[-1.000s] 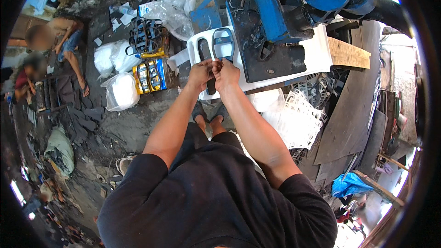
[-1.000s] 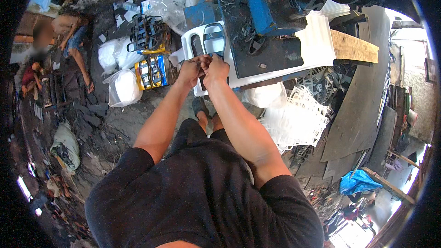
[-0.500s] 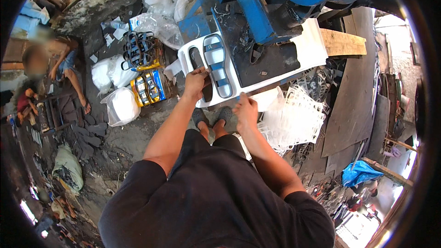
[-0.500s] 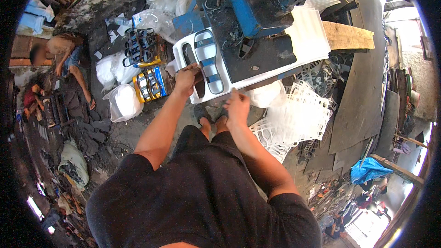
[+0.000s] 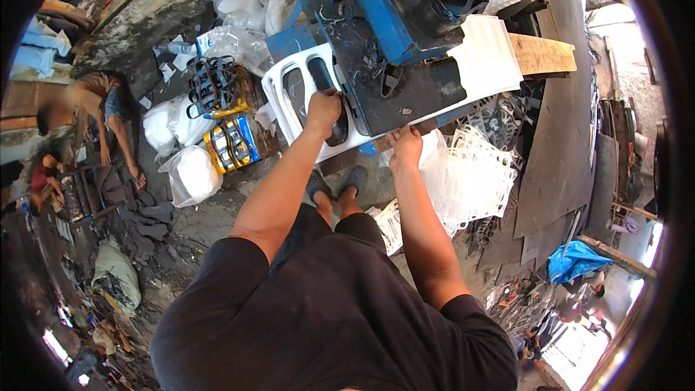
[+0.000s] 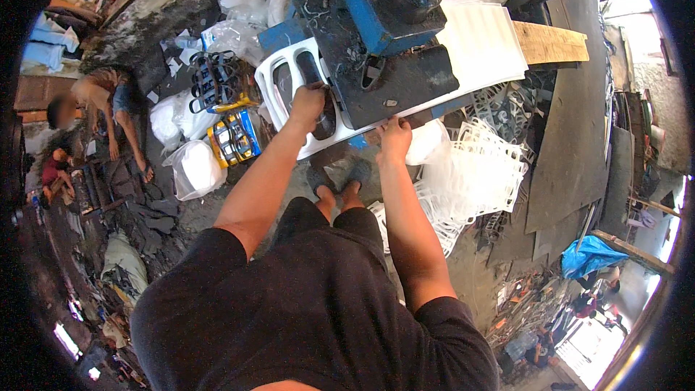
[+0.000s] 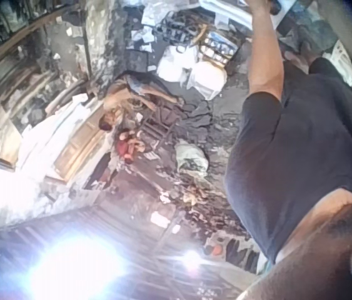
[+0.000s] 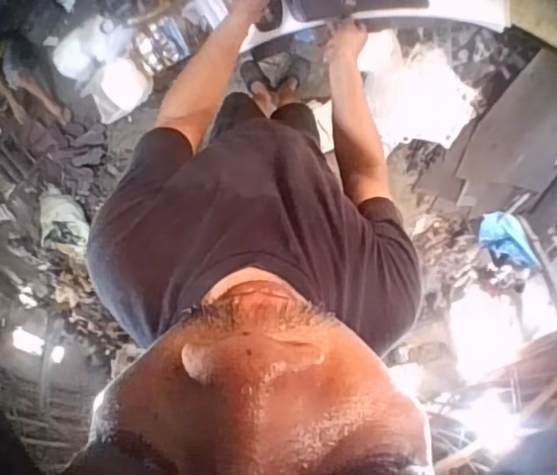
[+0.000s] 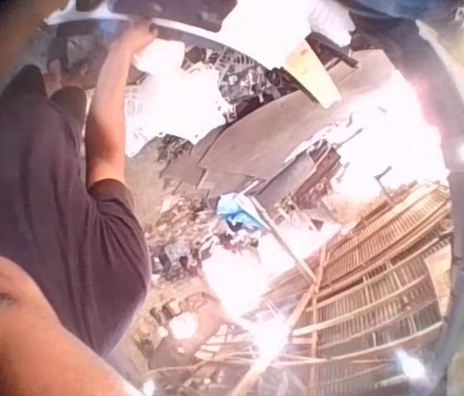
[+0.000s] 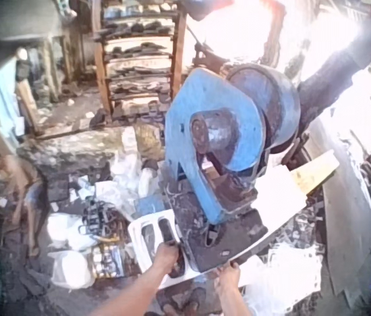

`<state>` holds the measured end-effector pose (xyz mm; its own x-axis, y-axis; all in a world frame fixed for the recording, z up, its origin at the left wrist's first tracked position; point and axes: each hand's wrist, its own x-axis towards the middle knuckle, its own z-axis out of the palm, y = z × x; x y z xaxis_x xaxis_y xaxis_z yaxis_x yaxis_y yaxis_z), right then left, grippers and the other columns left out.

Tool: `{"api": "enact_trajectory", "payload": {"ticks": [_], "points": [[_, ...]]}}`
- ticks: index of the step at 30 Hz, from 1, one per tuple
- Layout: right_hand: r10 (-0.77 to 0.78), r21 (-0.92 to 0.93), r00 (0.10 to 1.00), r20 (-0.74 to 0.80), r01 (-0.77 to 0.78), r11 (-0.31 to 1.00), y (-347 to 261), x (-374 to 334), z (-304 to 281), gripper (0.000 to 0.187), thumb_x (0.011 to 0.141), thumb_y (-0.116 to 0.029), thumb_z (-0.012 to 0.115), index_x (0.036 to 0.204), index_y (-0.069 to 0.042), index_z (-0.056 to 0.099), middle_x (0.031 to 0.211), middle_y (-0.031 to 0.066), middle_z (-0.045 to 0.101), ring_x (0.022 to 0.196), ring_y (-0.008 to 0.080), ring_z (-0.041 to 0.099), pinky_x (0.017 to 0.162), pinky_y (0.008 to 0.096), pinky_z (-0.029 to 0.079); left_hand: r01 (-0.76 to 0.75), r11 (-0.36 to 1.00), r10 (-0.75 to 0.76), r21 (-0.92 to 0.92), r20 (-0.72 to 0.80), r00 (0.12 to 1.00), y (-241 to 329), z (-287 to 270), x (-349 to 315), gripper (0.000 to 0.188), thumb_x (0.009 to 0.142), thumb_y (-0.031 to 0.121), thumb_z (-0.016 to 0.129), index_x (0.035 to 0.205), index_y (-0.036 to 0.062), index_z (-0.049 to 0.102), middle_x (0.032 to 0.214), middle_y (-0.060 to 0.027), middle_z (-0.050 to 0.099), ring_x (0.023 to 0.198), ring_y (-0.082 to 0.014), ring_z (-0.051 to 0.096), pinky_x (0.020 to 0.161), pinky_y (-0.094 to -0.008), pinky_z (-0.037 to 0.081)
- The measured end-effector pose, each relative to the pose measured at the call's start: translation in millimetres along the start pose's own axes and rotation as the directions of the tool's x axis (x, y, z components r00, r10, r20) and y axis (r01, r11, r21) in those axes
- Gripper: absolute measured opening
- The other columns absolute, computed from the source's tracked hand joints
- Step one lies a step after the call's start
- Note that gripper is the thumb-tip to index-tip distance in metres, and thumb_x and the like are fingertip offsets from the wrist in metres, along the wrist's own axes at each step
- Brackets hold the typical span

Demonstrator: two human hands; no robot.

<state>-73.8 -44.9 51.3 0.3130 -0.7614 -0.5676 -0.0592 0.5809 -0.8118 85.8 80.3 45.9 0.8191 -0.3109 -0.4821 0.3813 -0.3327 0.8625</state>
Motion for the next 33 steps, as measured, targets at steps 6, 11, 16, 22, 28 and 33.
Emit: {"api": "enact_trajectory", "payload": {"ticks": [6,11,16,22,28,33], "points": [[0.241,0.039,0.951,0.195,-0.253,0.967,3.8,-44.5,8.2,0.017,0.088,0.002,0.052,0.104,0.002,0.058,0.101,0.01,0.061,0.088,0.0194,0.059,0.078,0.0327,0.05,-0.703,0.518,0.848,0.488,-0.18,0.499,70.5,-35.6,73.5,0.021,0.087,0.015,0.054,0.097,0.0039,0.068,0.088,-0.026,0.067,0.083,-0.0467,0.063,0.075,-0.052,0.051],[0.285,0.015,0.938,0.195,-0.293,0.956,-2.6,-39.4,29.5,0.025,0.082,0.011,0.047,0.102,0.003,0.059,0.102,0.0104,0.059,0.09,0.0236,0.057,0.078,0.0405,0.048,-0.518,0.48,0.499,0.708,0.265,0.825,71.4,-39.7,113.1,0.024,0.084,0.019,0.057,0.097,0.0047,0.07,0.092,-0.0268,0.066,0.09,-0.0455,0.063,0.081,-0.0499,0.051],[0.3,-0.027,0.935,0.191,-0.3,0.953,7.1,-25.1,19.2,0.03,0.084,0.01,0.049,0.112,0.004,0.056,0.11,0.0141,0.058,0.099,0.028,0.058,0.086,0.0424,0.048,-0.589,0.478,0.521,0.652,0.329,0.788,69.7,-41.8,113.1,0.025,0.085,0.022,0.057,0.095,0.0032,0.07,0.093,-0.0265,0.066,0.09,-0.0454,0.063,0.081,-0.0498,0.051],[-0.277,-0.57,0.927,0.252,0.373,0.732,1.5,-66.0,-3.2,0.059,0.076,-0.009,0.076,0.124,0.005,0.047,0.116,0.0165,0.048,0.093,0.0256,0.055,0.083,0.038,0.048,-0.625,0.558,0.528,0.546,0.347,0.775,78.2,-55.6,111.0,0.025,0.087,0.019,0.056,0.098,0.0011,0.068,0.104,-0.0242,0.064,0.098,-0.0415,0.06,0.084,-0.0464,0.049],[-0.412,-0.604,0.685,0.601,0.727,0.327,0.2,-46.1,1.0,0.061,0.072,-0.023,0.085,0.115,0.006,0.053,0.112,0.0213,0.043,0.08,0.0296,0.055,0.067,0.0377,0.052,-0.68,0.624,0.412,0.386,0.577,0.705,76.1,-60.9,115.2,0.023,0.086,0.009,0.054,0.103,-0.0005,0.067,0.102,-0.0187,0.065,0.1,-0.0361,0.06,0.084,-0.04,0.047],[-0.428,-0.55,0.673,0.603,0.74,0.388,10.6,-28.4,-4.9,0.04,0.076,-0.022,0.082,0.092,0.007,0.06,0.104,0.0199,0.046,0.076,0.0289,0.056,0.063,0.0379,0.052,-0.304,0.909,0.149,0.284,0.46,0.875,83.7,-55.7,109.6,0.026,0.087,0.013,0.057,0.108,0.0019,0.067,0.105,-0.0138,0.067,0.098,-0.0268,0.061,0.084,-0.0354,0.046]]}}
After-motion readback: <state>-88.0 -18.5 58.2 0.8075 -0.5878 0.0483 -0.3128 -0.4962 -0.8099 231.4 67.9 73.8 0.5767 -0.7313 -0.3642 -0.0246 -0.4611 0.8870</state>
